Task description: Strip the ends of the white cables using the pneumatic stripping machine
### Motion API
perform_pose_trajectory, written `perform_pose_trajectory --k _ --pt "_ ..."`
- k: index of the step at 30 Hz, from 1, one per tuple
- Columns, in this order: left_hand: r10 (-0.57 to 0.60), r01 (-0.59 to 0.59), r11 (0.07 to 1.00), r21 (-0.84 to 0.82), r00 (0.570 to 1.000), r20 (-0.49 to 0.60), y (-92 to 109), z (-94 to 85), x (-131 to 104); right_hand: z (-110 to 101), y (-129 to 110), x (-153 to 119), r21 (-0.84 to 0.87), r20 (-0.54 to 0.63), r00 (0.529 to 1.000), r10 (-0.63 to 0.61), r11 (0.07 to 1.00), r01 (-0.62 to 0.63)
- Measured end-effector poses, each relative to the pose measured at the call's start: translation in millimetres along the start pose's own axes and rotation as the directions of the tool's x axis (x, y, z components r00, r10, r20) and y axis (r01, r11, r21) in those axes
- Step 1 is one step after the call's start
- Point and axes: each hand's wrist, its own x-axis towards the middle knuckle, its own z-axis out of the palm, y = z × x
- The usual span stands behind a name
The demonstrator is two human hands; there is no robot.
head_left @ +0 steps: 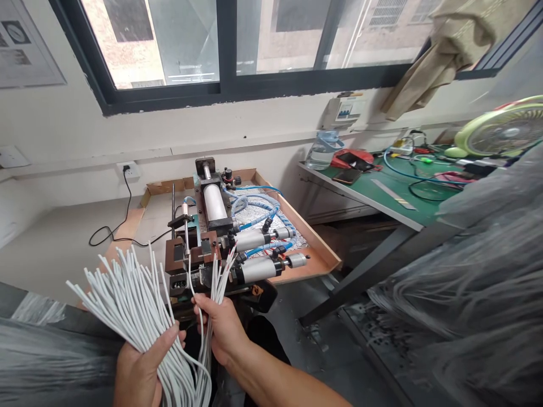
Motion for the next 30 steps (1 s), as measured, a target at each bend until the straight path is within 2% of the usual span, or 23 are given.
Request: perform_pose_trajectory --k 3,6,8,12,16,24,28,30 --pt "0.036 -0.036 0.999 0.007 0.999 0.003 -2 1.0 -1 0 0 0 0.012 0.057 0.996 0.066 0.998 -0.067" --pt "0.065 -0.065 0.997 0.028 0.998 0.019 -2 1.9 -2 0 1 -2 -0.055 0.239 0.960 0.148 0.989 -0.139" --pt "0.088 -0.091 0.995 0.043 0.994 0.058 -2 2.0 -2 -1 3 -6 -0.096 0.302 0.947 0.111 0.992 -0.085" --pt "0.060 -0.066 0.997 0.045 0.991 0.123 -3 -0.1 -1 -4 9 -12 -0.088 0.172 0.977 -0.127 0.986 0.144" --pt "-0.006 0.004 0.999 0.032 0.999 0.047 -4 -1.5 1 -4 11 -7 -0.056 0.089 0.979 -0.186 0.980 0.191" --pt "-0.022 0.022 1.000 0.015 1.000 -0.004 2 2.9 -1 2 7 4 -0.010 -0.007 0.998 -0.059 0.998 0.058" --pt "0.003 -0.003 1.000 0.016 1.000 -0.002 -1 2.4 0 2 4 2 0.007 0.025 1.000 -0.001 1.000 0.001" --pt "0.032 -0.032 0.999 0.026 0.999 0.008 -2 3.0 -1 2 4 0 0.003 0.085 0.995 0.050 0.999 -0.050"
